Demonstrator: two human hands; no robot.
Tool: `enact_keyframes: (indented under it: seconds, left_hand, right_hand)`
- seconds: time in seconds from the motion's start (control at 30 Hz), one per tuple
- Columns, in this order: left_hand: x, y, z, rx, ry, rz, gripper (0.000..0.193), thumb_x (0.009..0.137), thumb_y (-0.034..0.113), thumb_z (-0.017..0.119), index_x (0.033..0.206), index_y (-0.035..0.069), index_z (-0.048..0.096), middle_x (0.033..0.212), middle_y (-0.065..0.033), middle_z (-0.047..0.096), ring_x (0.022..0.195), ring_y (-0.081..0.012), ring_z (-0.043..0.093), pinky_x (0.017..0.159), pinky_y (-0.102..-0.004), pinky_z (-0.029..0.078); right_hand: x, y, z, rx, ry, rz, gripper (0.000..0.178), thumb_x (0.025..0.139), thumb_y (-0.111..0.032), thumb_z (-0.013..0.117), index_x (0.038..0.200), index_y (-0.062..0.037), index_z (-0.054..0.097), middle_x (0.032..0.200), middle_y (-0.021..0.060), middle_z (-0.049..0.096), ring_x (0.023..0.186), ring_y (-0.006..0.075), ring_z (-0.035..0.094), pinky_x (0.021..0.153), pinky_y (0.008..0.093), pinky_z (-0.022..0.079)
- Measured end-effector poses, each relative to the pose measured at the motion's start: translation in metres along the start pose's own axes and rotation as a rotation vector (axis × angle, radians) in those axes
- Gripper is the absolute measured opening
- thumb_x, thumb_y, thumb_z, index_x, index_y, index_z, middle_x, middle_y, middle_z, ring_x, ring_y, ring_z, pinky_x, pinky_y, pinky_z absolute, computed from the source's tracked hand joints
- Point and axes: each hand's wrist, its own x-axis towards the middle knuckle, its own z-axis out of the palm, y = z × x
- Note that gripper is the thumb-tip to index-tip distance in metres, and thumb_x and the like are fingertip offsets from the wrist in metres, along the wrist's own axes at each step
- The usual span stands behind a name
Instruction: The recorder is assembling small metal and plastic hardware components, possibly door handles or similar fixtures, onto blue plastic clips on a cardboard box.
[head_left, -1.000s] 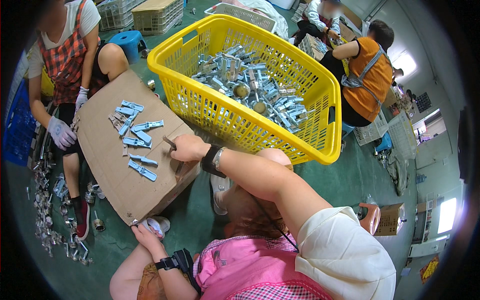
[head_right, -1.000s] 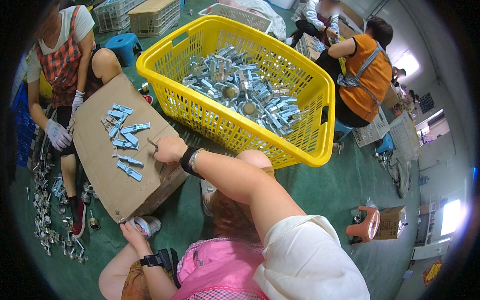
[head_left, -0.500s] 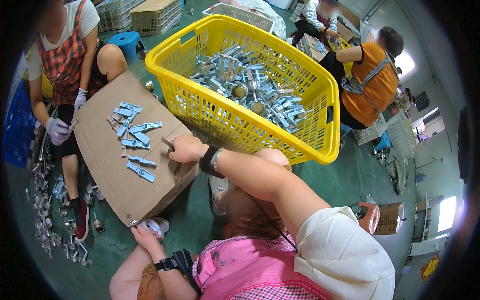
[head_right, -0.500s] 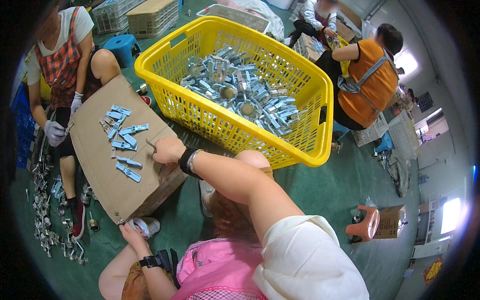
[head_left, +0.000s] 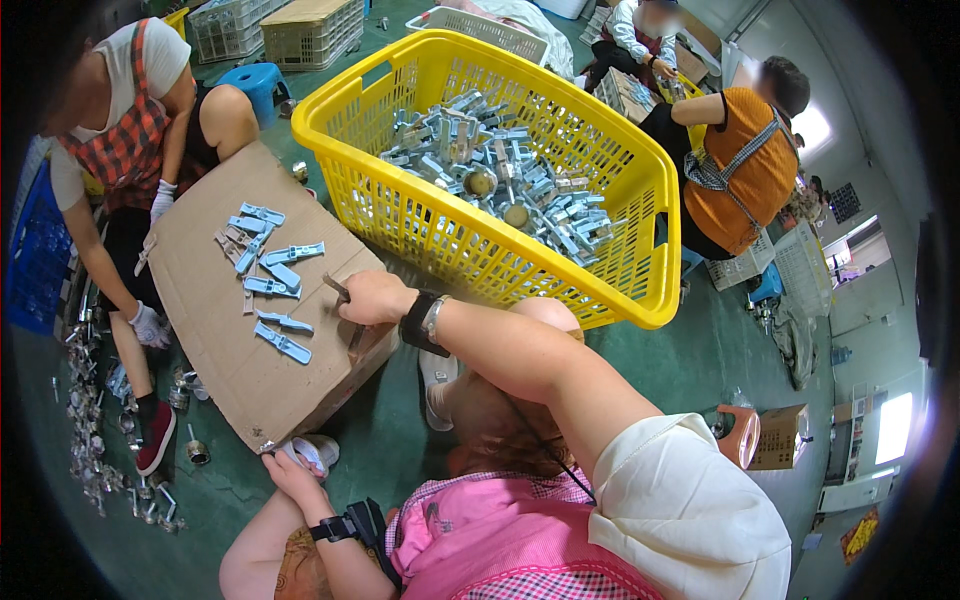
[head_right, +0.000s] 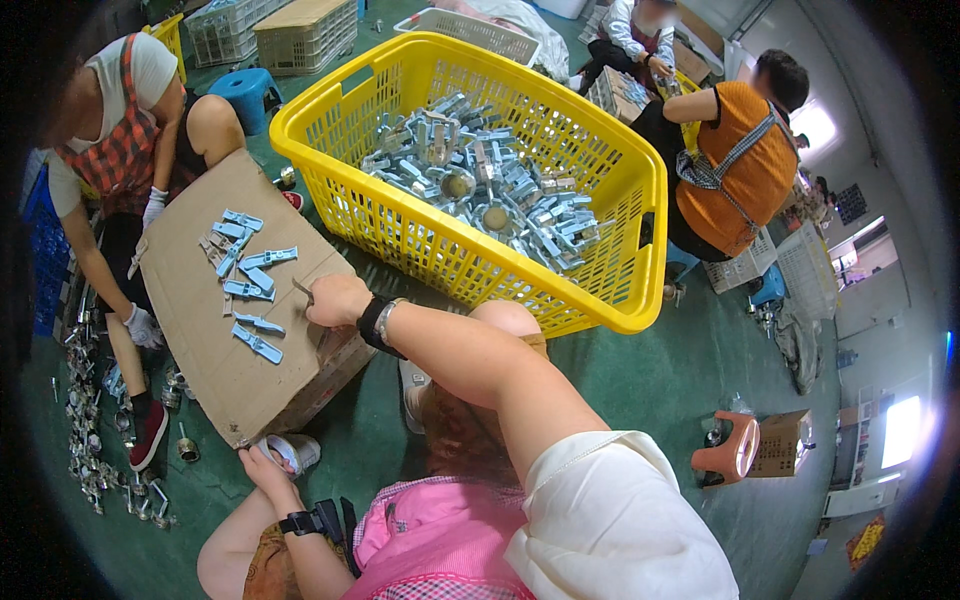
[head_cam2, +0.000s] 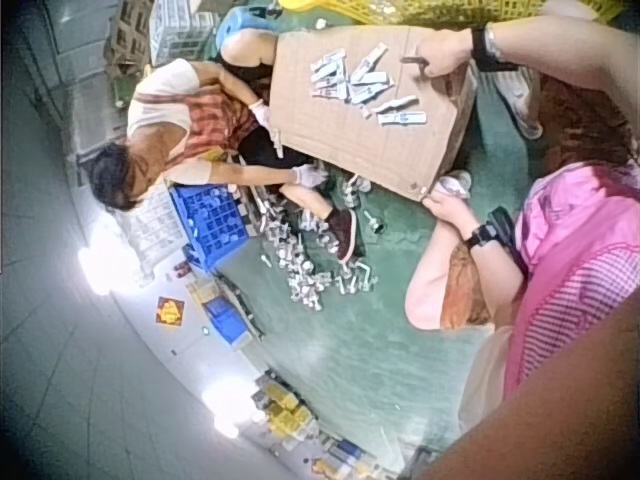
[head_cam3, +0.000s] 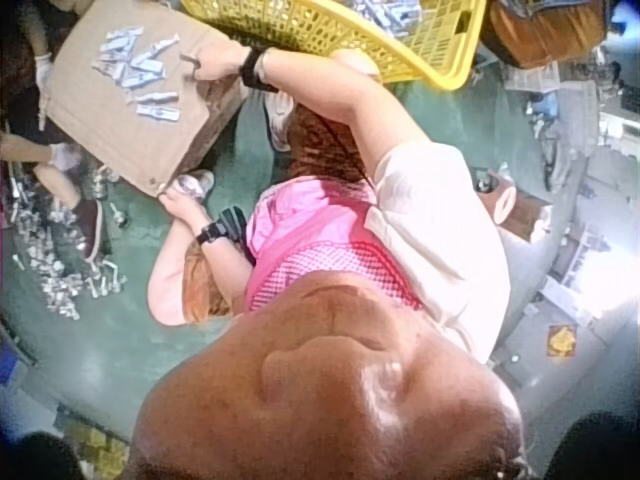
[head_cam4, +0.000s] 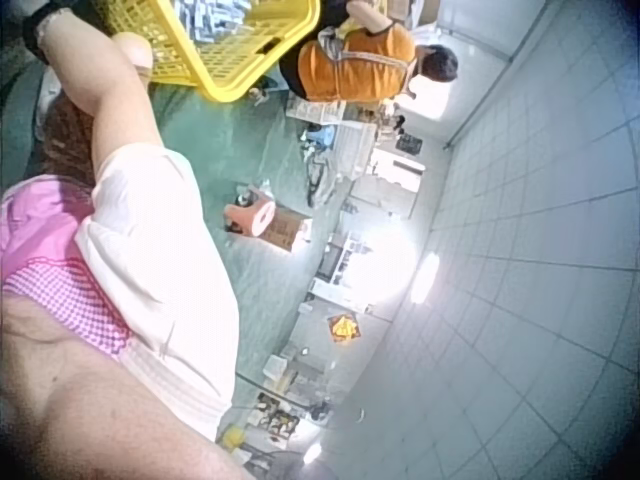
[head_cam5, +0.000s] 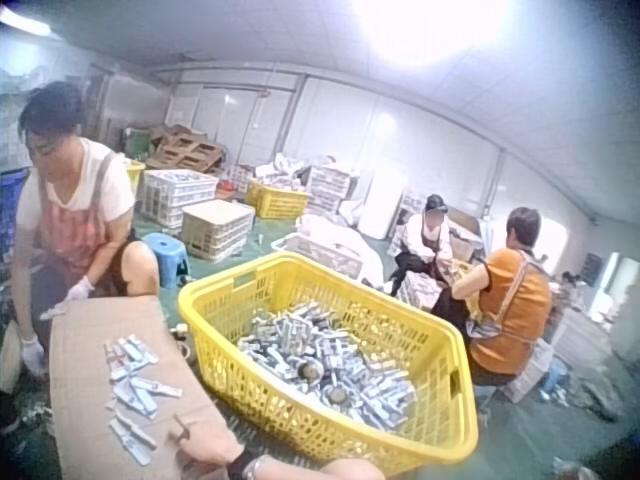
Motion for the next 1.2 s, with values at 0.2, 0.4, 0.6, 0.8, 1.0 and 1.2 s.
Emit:
enact_keyframes:
  seconds: [0.2,0.4,0.6,0.8,1.0,1.2]
  left_hand:
    - [0.009,-0.01,-0.01,0.008,0.026,-0.028,0.018,0.091,0.02,0.035,0.098,0.006,0.043,0.054,-0.0037,0.041,0.036,-0.0124,0.038,0.03,-0.0243,0.031]
    - [0.007,-0.006,-0.01,0.005,0.014,-0.058,0.019,0.091,0.021,0.036,0.102,0.007,0.044,0.063,-0.0073,0.049,0.04,-0.0139,0.043,0.03,-0.0264,0.033]
    - [0.002,-0.007,-0.002,-0.01,-0.017,-0.02,0.008,0.091,0.017,0.039,0.089,0.01,0.04,0.055,-0.0026,0.043,0.039,-0.012,0.042,0.03,-0.0254,0.034]
    - [0.001,-0.004,-0.01,0.035,-0.008,-0.024,0.013,0.091,0.018,0.035,0.096,0.007,0.04,0.054,-0.0048,0.044,0.036,-0.0143,0.042,0.03,-0.0267,0.036]
    - [0.001,-0.003,-0.008,0.048,-0.01,-0.026,0.013,0.092,0.018,0.034,0.095,0.008,0.041,0.055,-0.0051,0.044,0.039,-0.0141,0.043,0.029,-0.0266,0.035]
    - [-0.004,0.002,-0.007,0.07,-0.04,0.001,0.017,0.093,0.018,0.036,0.099,0.003,0.042,0.054,-0.0065,0.046,0.036,-0.0156,0.044,0.03,-0.0287,0.037]
  right_hand:
    - [-0.002,-0.01,-0.001,-0.025,-0.02,0.002,0.03,0.072,-0.025,0.052,0.08,-0.0009,0.068,0.082,0.0188,0.067,0.082,0.0326,0.065,0.075,0.0391,0.051]
    - [-0.001,-0.007,-0.004,-0.039,-0.041,-0.008,0.04,0.075,-0.032,0.052,0.094,0.0004,0.066,0.096,0.0218,0.065,0.09,0.0366,0.063,0.081,0.0419,0.05]
    - [0.004,0.005,-0.001,-0.038,-0.01,-0.012,0.04,0.076,-0.034,0.054,0.091,0.0016,0.066,0.092,0.0229,0.065,0.088,0.0376,0.062,0.081,0.0422,0.049]
    - [0.003,-0.005,-0.002,-0.046,-0.042,-0.01,0.036,0.076,-0.032,0.054,0.089,-0.0004,0.065,0.091,0.0212,0.065,0.086,0.0355,0.063,0.079,0.0417,0.049]
    - [0.004,0.0,0.001,-0.013,-0.006,-0.019,0.035,0.077,-0.029,0.053,0.09,0.0014,0.063,0.081,0.0208,0.065,0.08,0.0351,0.063,0.076,0.0417,0.049]
    - [0.003,0.006,0.01,0.035,0.156,-0.095,0.043,0.078,-0.026,0.057,0.109,0.004,0.05,0.09,0.0266,0.063,0.086,0.038,0.062,0.079,0.0425,0.048]
